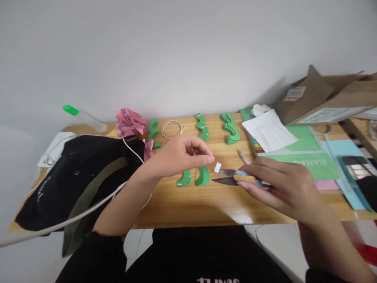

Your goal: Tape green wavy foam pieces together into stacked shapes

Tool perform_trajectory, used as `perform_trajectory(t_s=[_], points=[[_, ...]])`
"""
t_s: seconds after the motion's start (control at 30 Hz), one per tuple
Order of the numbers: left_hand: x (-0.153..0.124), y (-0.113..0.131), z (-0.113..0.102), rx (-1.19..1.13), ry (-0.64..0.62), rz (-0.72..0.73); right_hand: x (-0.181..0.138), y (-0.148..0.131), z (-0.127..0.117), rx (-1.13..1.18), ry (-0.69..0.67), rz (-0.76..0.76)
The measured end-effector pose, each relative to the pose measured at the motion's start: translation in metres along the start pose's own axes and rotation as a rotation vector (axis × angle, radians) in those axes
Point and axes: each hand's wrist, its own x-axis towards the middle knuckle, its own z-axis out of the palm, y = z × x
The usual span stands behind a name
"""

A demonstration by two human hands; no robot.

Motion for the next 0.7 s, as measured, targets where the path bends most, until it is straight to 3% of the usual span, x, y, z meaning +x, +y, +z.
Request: perform_trajectory(t_s=[0.23, 0.7], points=[[0.0046, -0.0041, 0.0026, -0.001, -0.097, -0.037, -0.0009, -0.0029, -0.0023, -0.054, 0.0, -0.026], [0.0046, 0.0015, 0.0017, -0.036, -0.151, -0.054, 0.0013, -0.0027, -0.0015, -0.066, 0.009, -0.039]])
